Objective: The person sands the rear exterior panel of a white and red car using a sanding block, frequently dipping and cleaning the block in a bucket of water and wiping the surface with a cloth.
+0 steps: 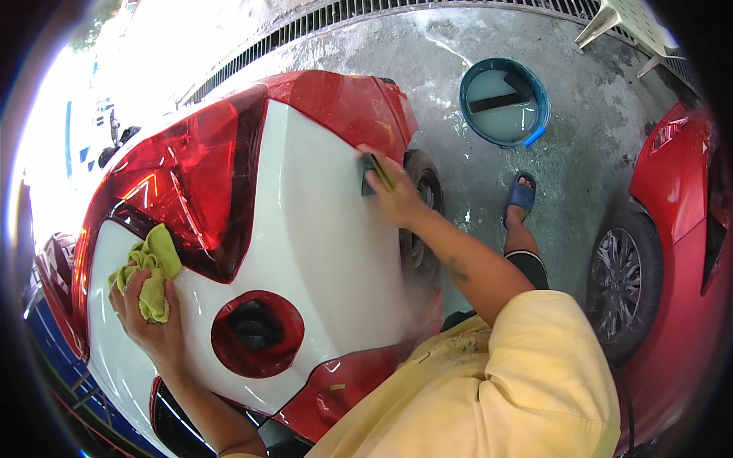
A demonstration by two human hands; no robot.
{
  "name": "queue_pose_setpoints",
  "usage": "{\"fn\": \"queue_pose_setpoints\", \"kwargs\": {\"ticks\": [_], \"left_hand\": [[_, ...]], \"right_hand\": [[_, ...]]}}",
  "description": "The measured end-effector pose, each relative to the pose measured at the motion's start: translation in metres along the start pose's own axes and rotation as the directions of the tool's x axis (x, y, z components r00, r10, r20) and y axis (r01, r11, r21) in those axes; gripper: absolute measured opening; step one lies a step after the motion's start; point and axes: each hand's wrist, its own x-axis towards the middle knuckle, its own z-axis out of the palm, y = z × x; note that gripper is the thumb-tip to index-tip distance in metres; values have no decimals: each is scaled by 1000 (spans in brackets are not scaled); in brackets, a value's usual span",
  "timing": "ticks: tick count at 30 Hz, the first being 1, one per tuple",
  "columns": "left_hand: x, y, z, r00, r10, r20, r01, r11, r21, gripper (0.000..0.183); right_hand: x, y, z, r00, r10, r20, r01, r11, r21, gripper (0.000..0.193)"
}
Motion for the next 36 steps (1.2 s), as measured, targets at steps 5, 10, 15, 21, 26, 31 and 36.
{"fn": "queue_pose_setpoints", "kwargs": {"ticks": [5,10,15,21,26,31,36], "left_hand": [[2,0,1,1000,14,-9,-14,1000,-8,38],[-6,-5,4,999,20,-38,-20,1000,6,36],[-6,-2,7,999,-9,-47,8,1000,-13,37],[-6,-20,13,989,95,-114,-89,995,50,39],[2,-11,10,994,38,-98,-35,999,33,44],[-12,-17,9,986,42,-159,-31,997,68,44],[-10,-13,15,985,-40,-169,51,997,61,43]], "right_hand": [[-38,49,-89,865,437,-248,-453,891,-9,32],[-45,46,-111,876,229,-424,-281,957,-65,33],[-49,41,-93,878,200,-435,-274,955,-113,49],[-86,38,-88,835,510,-205,-368,796,480,65],[-123,41,-100,897,346,-276,-412,881,-232,73],[-124,53,-171,959,271,85,-153,745,-650,67],[-73,72,-253,928,366,-69,-317,679,-662,58]]}}
